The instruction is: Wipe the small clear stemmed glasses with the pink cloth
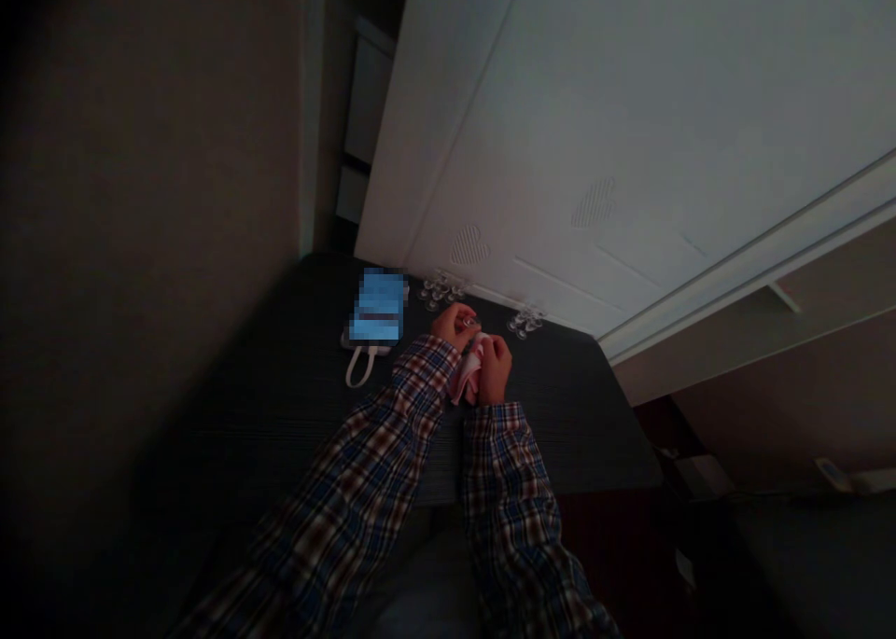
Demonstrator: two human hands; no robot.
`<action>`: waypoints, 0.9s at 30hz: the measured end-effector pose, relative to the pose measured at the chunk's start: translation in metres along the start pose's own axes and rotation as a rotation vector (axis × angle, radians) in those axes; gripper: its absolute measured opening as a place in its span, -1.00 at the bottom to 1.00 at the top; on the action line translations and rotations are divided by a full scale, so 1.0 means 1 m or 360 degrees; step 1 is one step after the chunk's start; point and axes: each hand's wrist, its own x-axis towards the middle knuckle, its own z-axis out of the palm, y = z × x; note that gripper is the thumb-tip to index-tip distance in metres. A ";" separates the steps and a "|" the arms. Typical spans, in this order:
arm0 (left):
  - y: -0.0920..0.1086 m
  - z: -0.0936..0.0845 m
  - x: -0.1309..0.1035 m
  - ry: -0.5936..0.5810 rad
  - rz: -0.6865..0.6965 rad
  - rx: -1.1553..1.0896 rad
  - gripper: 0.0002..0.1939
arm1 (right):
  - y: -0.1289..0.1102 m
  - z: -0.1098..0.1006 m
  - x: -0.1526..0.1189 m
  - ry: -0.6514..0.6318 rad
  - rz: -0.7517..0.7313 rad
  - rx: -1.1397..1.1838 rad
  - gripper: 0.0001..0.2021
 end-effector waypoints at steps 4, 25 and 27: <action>-0.004 0.002 0.003 0.0023 -0.0143 0.0033 -0.76 | 0.002 -0.001 0.000 0.0003 -0.0012 -0.0004 -0.74; 0.007 -0.002 -0.004 -0.0121 -0.0299 -0.0305 -0.76 | 0.003 -0.002 0.001 0.0014 -0.0059 0.0048 -0.76; 0.005 -0.001 -0.004 -0.0130 -0.0305 -0.0319 -0.77 | 0.003 -0.002 0.000 0.0008 -0.0060 0.0055 -0.76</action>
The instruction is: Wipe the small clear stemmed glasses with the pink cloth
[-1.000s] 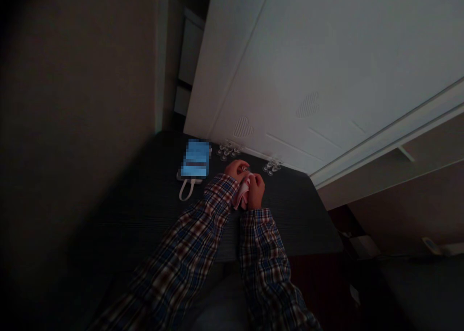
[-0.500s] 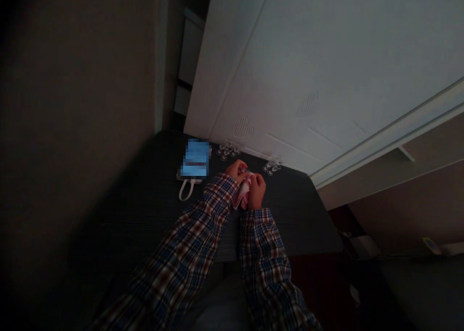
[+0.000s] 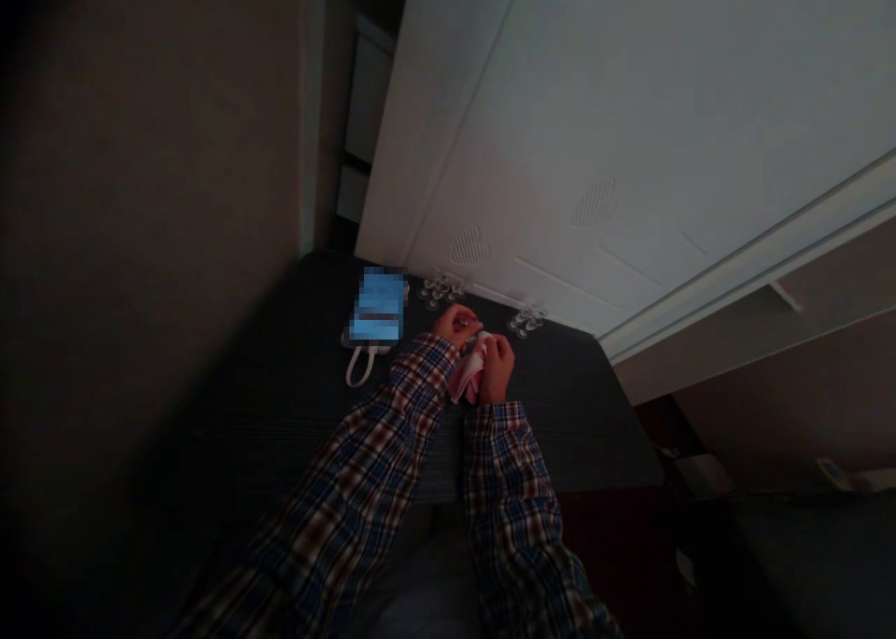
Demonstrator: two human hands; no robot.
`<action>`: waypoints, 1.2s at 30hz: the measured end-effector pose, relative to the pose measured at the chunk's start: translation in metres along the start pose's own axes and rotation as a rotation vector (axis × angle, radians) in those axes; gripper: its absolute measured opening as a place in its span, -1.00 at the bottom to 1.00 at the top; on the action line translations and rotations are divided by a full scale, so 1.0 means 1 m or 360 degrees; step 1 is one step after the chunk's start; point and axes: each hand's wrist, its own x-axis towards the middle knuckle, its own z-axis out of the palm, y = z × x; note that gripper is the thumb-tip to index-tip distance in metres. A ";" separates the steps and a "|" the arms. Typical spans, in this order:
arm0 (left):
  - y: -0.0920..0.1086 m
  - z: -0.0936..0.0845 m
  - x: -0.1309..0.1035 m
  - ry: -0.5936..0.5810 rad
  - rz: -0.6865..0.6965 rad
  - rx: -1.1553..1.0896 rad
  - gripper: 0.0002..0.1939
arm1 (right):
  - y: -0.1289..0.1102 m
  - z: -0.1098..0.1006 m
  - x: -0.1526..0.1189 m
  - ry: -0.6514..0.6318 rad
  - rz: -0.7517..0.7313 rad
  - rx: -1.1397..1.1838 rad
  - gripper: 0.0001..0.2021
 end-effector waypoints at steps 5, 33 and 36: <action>-0.011 0.001 0.004 -0.0006 0.0000 0.0063 -0.79 | -0.001 0.000 0.000 -0.0010 0.0000 0.0011 -0.77; -0.012 -0.003 0.003 -0.0104 0.0004 -0.0150 -0.80 | -0.021 0.006 -0.003 -0.0044 -0.0046 0.0064 -0.78; -0.011 -0.006 0.000 -0.0070 -0.0052 -0.0186 -0.79 | -0.025 0.009 -0.005 -0.0086 -0.0040 0.0055 -0.78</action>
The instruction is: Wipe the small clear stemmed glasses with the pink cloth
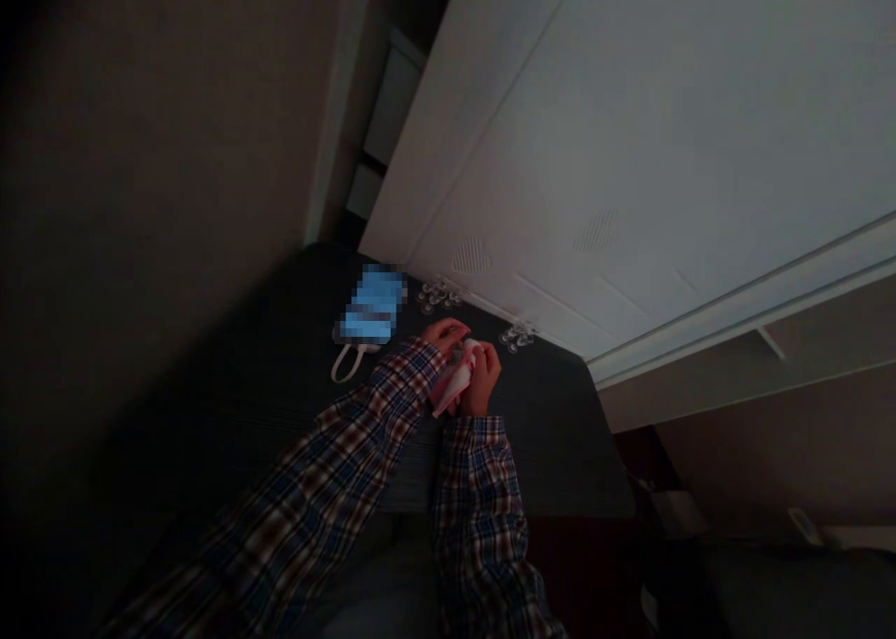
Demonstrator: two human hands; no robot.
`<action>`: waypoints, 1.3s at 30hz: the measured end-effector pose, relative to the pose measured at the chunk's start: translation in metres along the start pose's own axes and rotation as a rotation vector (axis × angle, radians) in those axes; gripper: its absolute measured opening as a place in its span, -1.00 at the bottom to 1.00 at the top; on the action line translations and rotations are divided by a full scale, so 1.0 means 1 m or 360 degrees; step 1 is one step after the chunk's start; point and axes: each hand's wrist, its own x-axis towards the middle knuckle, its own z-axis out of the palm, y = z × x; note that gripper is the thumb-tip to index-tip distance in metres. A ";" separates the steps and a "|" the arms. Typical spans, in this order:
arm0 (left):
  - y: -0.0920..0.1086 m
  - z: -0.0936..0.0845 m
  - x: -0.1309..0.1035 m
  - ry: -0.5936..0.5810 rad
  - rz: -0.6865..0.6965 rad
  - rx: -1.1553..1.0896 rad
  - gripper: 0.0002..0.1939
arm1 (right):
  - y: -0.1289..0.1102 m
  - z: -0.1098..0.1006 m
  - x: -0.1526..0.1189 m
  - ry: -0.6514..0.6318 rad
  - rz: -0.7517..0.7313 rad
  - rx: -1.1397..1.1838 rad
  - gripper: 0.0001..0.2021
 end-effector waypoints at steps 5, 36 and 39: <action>0.001 -0.007 -0.003 0.0076 0.0030 0.0122 -0.76 | -0.008 0.002 -0.005 -0.0053 0.0003 0.0012 -0.78; 0.019 -0.021 -0.106 -0.0065 -0.0414 0.0266 0.02 | 0.006 -0.019 -0.039 -0.0141 0.0354 0.0661 -0.80; 0.017 -0.023 -0.106 -0.0059 -0.0417 0.0215 0.03 | 0.000 -0.024 -0.044 -0.0101 0.0379 0.0736 -0.80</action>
